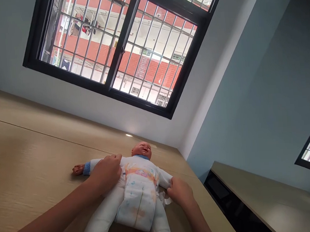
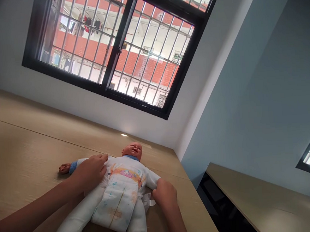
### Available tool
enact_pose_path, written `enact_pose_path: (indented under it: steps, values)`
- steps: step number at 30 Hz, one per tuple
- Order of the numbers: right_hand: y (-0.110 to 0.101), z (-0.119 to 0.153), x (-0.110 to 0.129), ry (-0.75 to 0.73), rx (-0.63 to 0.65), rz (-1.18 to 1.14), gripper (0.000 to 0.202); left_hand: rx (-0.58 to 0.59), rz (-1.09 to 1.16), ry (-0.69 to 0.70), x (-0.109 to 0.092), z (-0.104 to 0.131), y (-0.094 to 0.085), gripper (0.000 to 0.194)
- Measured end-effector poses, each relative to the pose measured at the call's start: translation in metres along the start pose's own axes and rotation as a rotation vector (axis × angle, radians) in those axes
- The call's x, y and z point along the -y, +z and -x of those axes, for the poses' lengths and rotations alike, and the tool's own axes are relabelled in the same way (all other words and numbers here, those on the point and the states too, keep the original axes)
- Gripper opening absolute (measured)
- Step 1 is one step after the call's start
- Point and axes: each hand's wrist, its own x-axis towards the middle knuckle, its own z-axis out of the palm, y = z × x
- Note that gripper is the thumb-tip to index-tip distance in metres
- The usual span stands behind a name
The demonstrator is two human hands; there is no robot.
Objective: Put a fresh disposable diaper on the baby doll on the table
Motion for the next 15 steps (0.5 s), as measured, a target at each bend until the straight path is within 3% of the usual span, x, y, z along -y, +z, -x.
enact_pose_path:
  steps: [3, 6, 10, 15]
  values:
    - [0.004, 0.001, 0.017, -0.131, -0.110, -0.357, 0.018, 0.039, 0.246, 0.075, -0.008, -0.002, -0.001, 0.021]
    - [0.012, 0.008, 0.037, -0.237, -0.077, -0.757, 0.021, 0.074, 0.425, 0.161, -0.013, -0.001, -0.001, 0.023]
    - [0.019, 0.019, 0.053, -0.290, -0.059, -0.871, 0.040, 0.115, 0.595, 0.127, -0.012, -0.003, 0.002, 0.021]
    - [0.021, 0.020, 0.050, -0.285, 0.039, -0.959, 0.058, 0.168, 0.781, 0.007, 0.004, -0.013, 0.010, 0.034]
